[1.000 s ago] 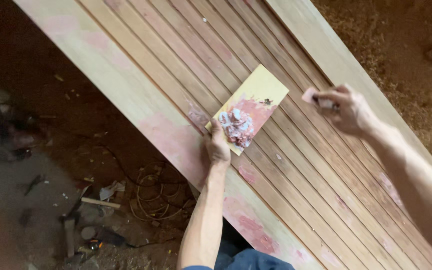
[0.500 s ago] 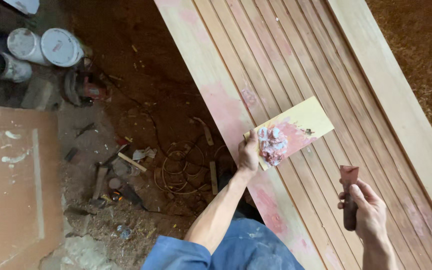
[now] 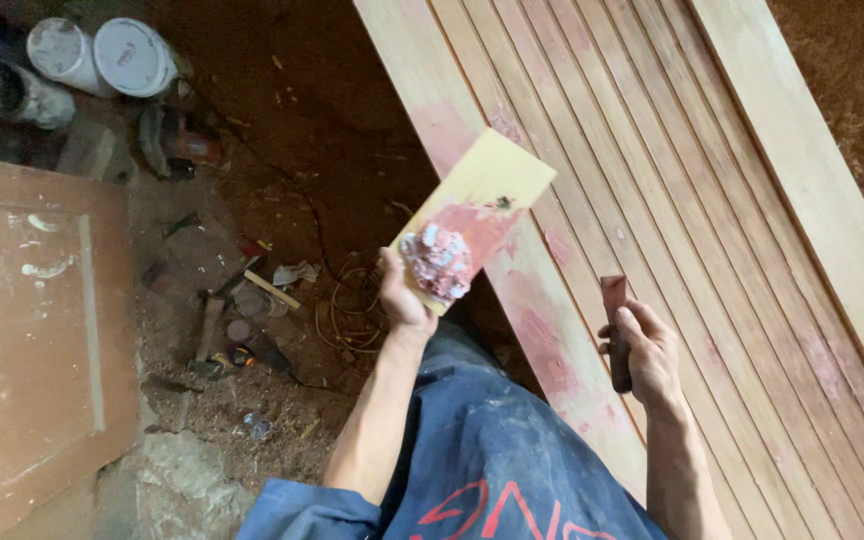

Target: The person applies pink putty to a wooden slatted door using a small scraper and a wooden board. They repeatedly scoop putty from the board and spread it into the gaps between the slats and along the frame.

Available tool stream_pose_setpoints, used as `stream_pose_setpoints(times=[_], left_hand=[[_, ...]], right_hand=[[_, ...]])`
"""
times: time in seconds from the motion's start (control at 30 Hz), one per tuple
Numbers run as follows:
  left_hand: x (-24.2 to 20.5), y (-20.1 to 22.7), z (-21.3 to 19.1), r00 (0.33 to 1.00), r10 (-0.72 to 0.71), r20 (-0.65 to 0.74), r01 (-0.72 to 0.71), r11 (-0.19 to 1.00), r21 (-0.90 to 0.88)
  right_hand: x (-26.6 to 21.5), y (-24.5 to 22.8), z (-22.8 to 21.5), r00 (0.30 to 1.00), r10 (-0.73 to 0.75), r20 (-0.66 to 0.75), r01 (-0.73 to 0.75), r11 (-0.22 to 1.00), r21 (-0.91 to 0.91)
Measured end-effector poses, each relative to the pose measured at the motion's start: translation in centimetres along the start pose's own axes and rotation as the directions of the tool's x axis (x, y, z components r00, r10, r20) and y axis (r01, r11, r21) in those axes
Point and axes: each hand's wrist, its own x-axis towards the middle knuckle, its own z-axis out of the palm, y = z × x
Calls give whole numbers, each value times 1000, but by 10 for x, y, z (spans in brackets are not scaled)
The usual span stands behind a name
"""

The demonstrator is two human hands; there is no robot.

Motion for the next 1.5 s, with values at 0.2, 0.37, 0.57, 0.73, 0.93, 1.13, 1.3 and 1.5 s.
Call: stream_pose_setpoints(times=[0.2,0.37,0.57,0.73,0.93,1.13,1.3,1.5], left_hand=[[40,72,-32,995,78,-63,-81,995,-49],[78,103,-46,986,4,-168,-25,992,-122],[110,116,-41,985,52,-166,-57,998,-27],[125,115,-36,985,53,-161,-46,998,50],[133,103,-31,992,-18,-126,11,998,-60],[139,87,-33,984,-48,-169,35,996,-83],[129,87,-32,991,-90,-102,76,988,-138],[132,91,-32,989,-42,-138,31,997,-75]], right_hand=[[77,-61,50,954,-252,162,299,760,-577],[184,-117,109,600,-557,574,758,165,-631],[259,-154,161,548,-359,756,785,-92,-613],[290,-152,170,518,-272,811,783,-230,-578],[264,-144,168,635,-266,725,688,-231,-688],[245,-171,184,784,-207,586,598,-6,-802],[258,-171,214,831,-100,547,552,30,-833],[252,-156,201,831,-2,556,556,-43,-830]])
